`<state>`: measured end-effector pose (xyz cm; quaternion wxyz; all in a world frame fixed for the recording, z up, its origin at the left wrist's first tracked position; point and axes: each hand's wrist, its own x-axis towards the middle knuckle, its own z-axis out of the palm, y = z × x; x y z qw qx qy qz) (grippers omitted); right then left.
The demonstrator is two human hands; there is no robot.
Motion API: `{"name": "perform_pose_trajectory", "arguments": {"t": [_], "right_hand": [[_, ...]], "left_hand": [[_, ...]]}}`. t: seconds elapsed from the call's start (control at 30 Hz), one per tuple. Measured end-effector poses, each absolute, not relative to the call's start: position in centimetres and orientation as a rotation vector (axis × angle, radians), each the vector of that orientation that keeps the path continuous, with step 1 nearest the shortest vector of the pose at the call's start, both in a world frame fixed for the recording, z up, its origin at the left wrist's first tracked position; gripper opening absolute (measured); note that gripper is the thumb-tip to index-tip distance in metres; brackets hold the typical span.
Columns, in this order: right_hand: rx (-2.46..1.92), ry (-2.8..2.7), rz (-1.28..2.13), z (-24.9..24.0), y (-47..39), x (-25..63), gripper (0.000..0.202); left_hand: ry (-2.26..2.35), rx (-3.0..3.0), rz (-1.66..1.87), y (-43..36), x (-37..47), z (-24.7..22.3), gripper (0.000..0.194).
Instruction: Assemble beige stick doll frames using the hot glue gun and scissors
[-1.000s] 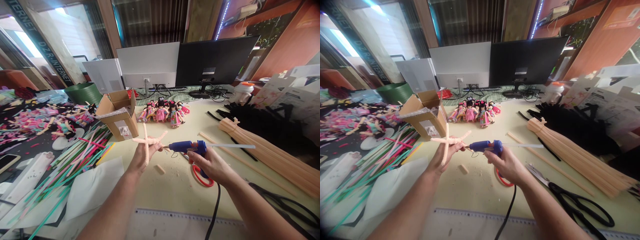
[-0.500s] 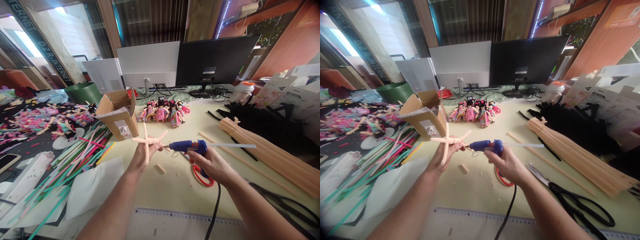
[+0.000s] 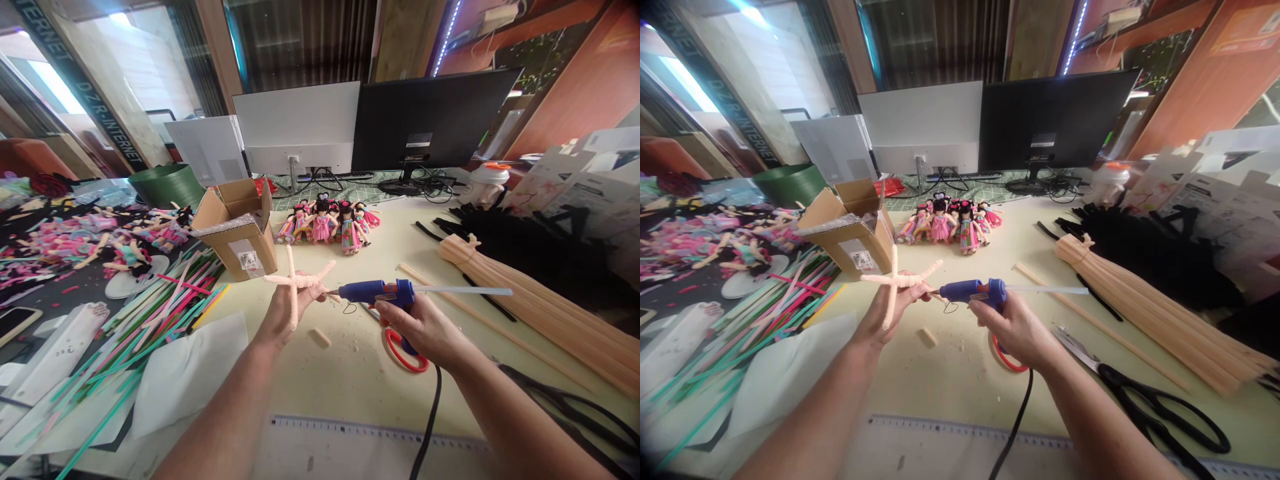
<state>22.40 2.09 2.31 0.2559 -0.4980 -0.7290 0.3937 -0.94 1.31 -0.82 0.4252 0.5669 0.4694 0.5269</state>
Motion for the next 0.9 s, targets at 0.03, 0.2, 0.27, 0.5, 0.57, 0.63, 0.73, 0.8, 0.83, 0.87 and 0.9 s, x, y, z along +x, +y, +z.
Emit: {"name": "perform_pose_trajectory", "arguments": {"t": [0.03, 0.2, 0.27, 0.5, 0.57, 0.63, 0.73, 0.8, 0.83, 0.87, 0.9], "right_hand": [[-1.358, -1.979, 1.067, 2.33, 2.08, 22.38, 0.032], [-1.355, -1.978, 1.065, 2.37, 2.06, 22.39, 0.032], [-1.346, -1.969, 1.07, 2.33, 2.04, 22.42, 0.032], [-1.332, -1.948, 1.081, 2.35, 2.03, 22.33, 0.032], [-1.339, -1.947, 1.078, 2.42, 2.06, 22.27, 0.032], [-1.345, -1.947, 1.078, 2.46, 2.09, 22.24, 0.032], [-1.346, -1.949, 1.088, 2.48, 2.11, 22.24, 0.031], [-1.348, -1.95, 1.091, 2.49, 2.08, 22.25, 0.031], [-1.35, -1.949, 1.091, 2.5, 2.06, 22.25, 0.031], [-1.352, -1.948, 1.091, 2.52, 2.03, 22.25, 0.031], [-1.352, -1.948, 1.093, 2.54, 2.01, 22.23, 0.031]], "left_hand": [[1.172, 1.42, 1.318, 1.31, -0.95, -0.85, 0.019], [1.168, 1.414, 1.318, 1.33, -0.91, -0.83, 0.019], [1.172, 1.41, 1.318, 1.33, -0.89, -0.78, 0.019], [1.172, 1.399, 1.324, 1.34, -0.9, -0.8, 0.019], [1.163, 1.39, 1.33, 1.37, -0.91, -0.87, 0.018], [1.157, 1.387, 1.333, 1.4, -0.92, -0.94, 0.017], [1.16, 1.397, 1.326, 1.41, -0.94, -1.04, 0.017], [1.165, 1.405, 1.325, 1.4, -0.95, -1.09, 0.018], [1.167, 1.408, 1.325, 1.4, -0.96, -1.1, 0.018], [1.169, 1.41, 1.325, 1.4, -0.96, -1.1, 0.018], [1.169, 1.412, 1.326, 1.39, -0.96, -1.09, 0.018]]}}
